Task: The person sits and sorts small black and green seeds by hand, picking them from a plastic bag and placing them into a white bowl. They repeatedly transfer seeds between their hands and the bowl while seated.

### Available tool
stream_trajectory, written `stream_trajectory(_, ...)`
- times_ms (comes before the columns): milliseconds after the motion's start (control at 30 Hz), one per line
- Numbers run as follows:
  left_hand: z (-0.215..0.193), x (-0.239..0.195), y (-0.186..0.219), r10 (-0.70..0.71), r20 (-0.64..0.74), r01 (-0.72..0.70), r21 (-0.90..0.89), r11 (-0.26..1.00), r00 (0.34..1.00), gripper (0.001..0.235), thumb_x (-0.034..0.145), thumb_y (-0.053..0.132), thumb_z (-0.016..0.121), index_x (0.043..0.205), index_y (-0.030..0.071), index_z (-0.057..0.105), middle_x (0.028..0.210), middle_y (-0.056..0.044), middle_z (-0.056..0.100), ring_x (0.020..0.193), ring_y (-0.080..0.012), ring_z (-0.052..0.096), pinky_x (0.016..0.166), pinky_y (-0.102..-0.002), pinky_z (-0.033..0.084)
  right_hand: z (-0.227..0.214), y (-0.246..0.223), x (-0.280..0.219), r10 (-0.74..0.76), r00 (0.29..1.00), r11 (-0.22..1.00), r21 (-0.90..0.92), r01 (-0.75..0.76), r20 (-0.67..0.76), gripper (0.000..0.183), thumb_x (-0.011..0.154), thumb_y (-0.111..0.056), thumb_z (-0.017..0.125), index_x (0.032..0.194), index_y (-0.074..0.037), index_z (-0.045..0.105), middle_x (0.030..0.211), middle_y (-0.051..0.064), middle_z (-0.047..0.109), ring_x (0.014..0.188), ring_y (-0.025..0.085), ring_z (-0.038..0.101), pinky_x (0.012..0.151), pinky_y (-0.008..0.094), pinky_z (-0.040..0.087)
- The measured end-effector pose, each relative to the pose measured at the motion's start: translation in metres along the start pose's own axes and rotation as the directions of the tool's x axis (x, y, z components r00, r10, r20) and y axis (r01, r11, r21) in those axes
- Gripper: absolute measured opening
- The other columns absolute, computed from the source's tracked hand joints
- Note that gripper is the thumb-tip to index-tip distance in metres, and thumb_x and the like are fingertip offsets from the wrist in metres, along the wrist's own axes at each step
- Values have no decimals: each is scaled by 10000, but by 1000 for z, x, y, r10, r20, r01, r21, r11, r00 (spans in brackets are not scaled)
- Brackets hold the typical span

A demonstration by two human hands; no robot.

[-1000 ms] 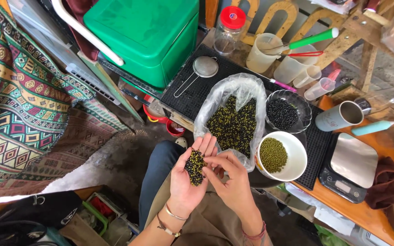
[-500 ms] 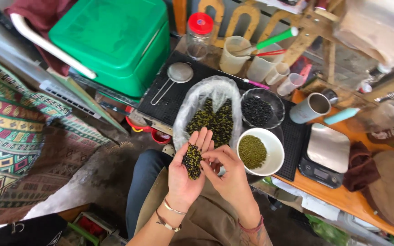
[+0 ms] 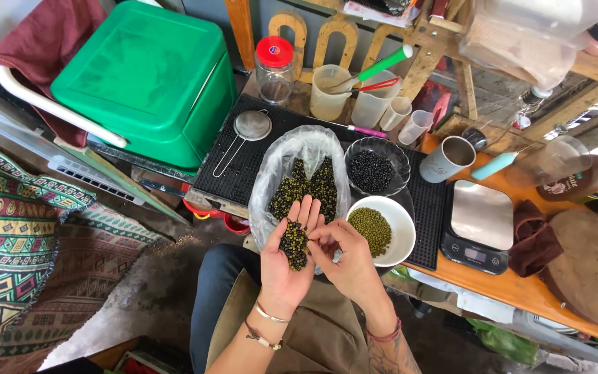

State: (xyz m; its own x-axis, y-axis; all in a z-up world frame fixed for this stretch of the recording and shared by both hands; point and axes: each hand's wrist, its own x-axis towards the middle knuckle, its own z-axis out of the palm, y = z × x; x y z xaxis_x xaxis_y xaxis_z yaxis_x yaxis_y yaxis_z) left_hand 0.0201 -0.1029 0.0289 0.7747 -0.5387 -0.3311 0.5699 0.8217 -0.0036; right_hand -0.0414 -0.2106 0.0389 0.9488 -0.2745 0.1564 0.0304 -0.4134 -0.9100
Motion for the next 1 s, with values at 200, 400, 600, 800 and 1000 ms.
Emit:
stream_trajectory(200, 6, -1, 1, -37, -172, 27, -62, 998, 984, 486, 986, 145, 371, 1443, 10, 464, 1570, -175, 447, 1484, -301, 378, 1263, -421, 230, -3, -2, 1, -23, 988, 990, -132, 44, 155, 38, 986, -87, 611, 957, -63, 616, 914, 46, 531, 731, 170, 533, 694, 307, 457)
stream_trajectory(400, -33, 8, 0, -35, -52, 33, -38, 999, 998, 491, 996, 172, 390, 1461, 53, 495, 1565, -124, 449, 1452, -260, 427, 1168, -318, 387, 8, 10, -1, -104, 975, 844, -502, 191, 196, 132, 1007, -167, 623, 992, -82, 523, 914, 78, 521, 752, 355, 704, 612, 442, 606)
stream_trajectory(600, -32, 3, 5, -26, -22, 24, -72, 997, 999, 484, 1006, 181, 400, 1469, 88, 506, 1548, -101, 474, 1415, -240, 475, 1056, -271, 486, 21, 24, -4, -131, 969, 822, -524, 223, 208, 146, 995, -177, 609, 1018, -126, 473, 957, 71, 486, 825, 397, 690, 684, 445, 602)
stream_trajectory(800, -20, -5, 8, -4, -126, -14, -138, 990, 992, 442, 1002, 141, 399, 1403, 43, 555, 1509, -145, 521, 1398, -286, 496, 1157, -371, 437, 14, 36, -8, -207, 978, 978, -27, 207, -7, 16, 1029, -110, 576, 1031, -97, 568, 898, 63, 547, 800, 253, 658, 764, 357, 559)
stream_trajectory(1000, -22, -10, 18, 27, -152, -50, -152, 987, 988, 424, 1008, 143, 379, 1383, 21, 535, 1496, -179, 534, 1407, -304, 491, 1192, -454, 382, -29, 59, -13, 38, 973, 941, 337, 41, -226, 109, 1057, -29, 478, 1009, -31, 576, 723, 35, 543, 643, 139, 516, 630, 277, 462)
